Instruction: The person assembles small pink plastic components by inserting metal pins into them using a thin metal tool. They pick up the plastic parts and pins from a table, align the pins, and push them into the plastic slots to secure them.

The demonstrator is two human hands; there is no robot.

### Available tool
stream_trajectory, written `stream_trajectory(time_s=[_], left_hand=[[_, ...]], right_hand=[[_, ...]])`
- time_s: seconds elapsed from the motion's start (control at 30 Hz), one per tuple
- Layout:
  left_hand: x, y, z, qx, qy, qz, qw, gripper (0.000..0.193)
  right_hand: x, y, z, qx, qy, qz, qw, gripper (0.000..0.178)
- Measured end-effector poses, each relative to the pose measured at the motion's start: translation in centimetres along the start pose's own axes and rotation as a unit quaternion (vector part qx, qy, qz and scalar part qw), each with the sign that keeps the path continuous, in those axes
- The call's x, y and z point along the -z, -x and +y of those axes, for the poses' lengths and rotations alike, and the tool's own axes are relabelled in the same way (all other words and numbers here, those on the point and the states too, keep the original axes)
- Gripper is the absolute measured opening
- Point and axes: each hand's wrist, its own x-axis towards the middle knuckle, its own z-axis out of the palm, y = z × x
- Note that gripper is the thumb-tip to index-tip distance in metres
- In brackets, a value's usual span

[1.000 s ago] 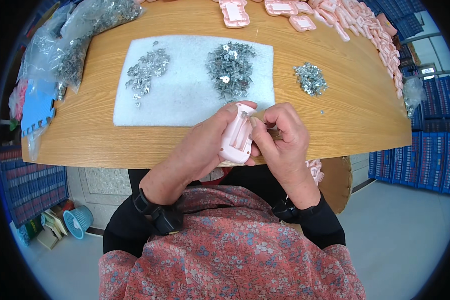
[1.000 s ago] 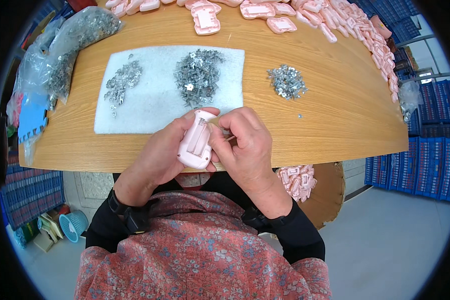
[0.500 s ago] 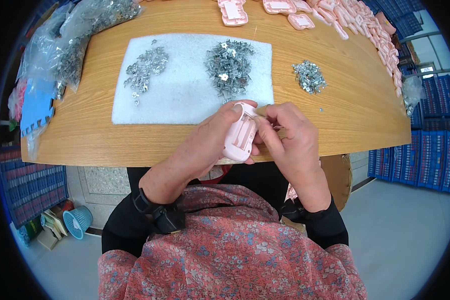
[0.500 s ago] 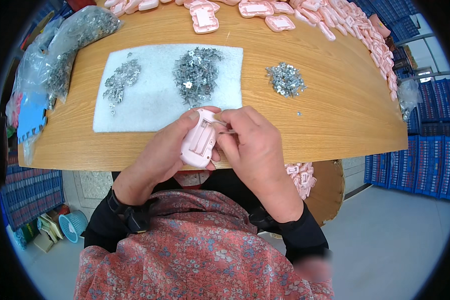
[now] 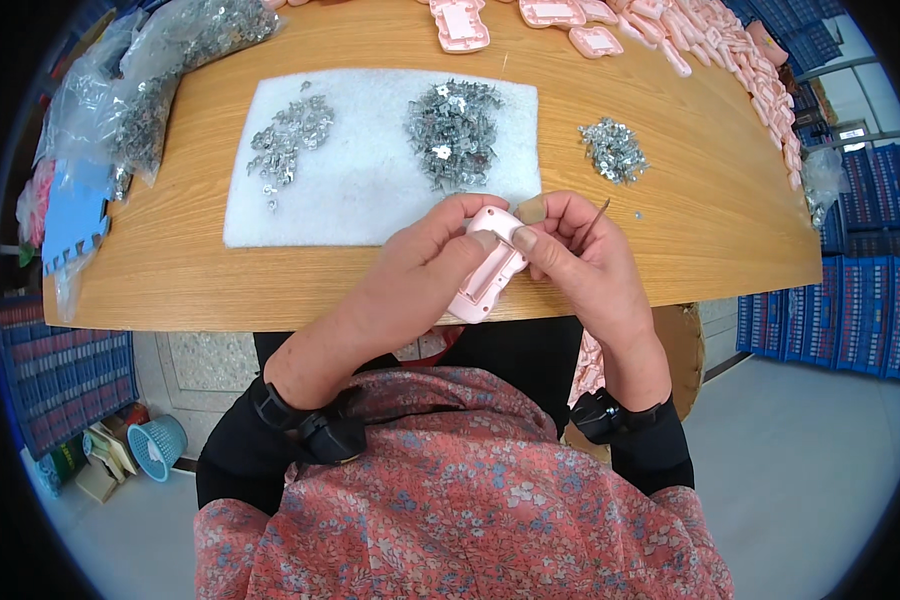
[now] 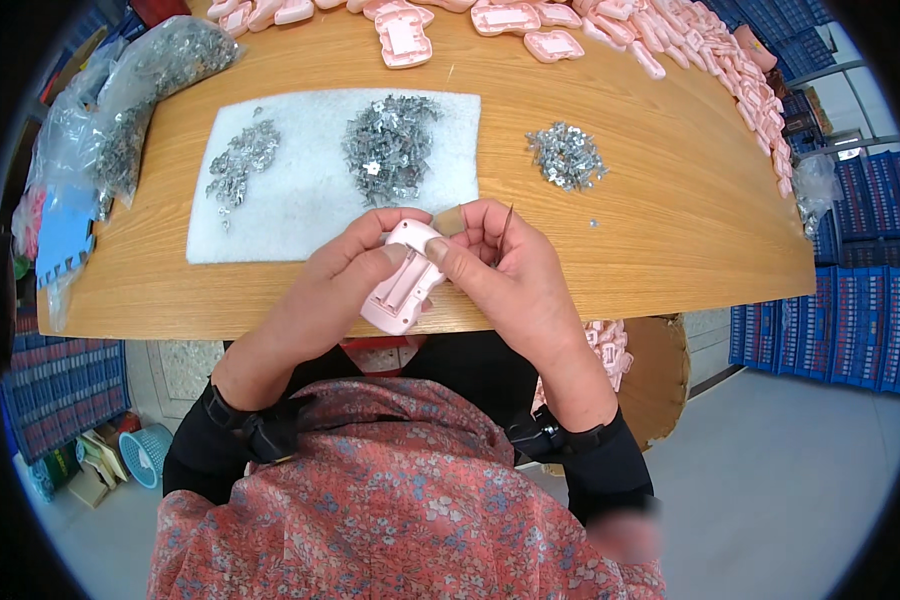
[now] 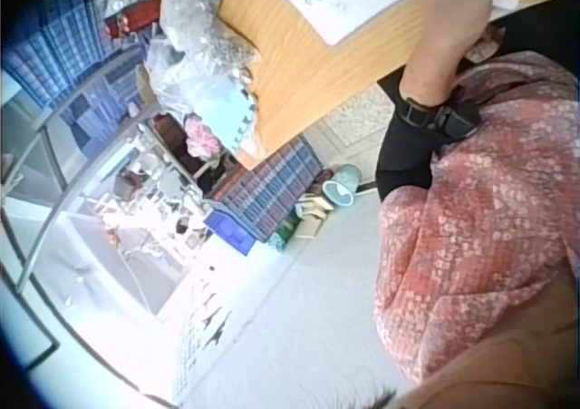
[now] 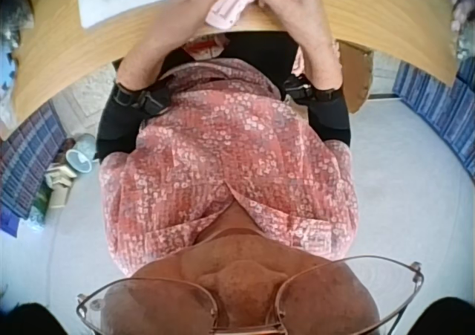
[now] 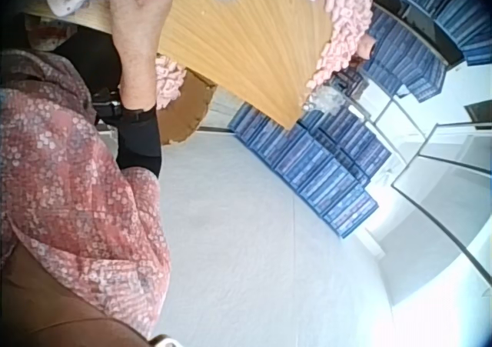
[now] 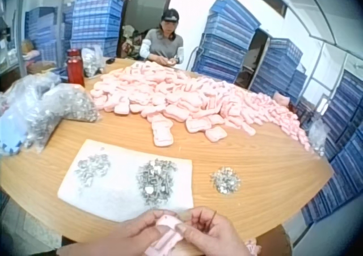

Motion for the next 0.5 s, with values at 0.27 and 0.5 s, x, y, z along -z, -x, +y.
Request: stream_trajectory(time_s=[0.27, 0.5], left_hand=[[0.1, 0.3, 2.4, -0.054, -0.308, -0.016, 0.95, 0.036], [0.7, -0.8, -0.3, -0.101, -0.113, 0.02, 0.988, 0.03]], right_hand=[[0.4, 0.5, -0.5, -0.026, 0.001, -0.018, 1.0, 0.02], [-0.6, 0.4, -1.8, -0.012, -0.075, 0.001, 0.997, 0.022]])
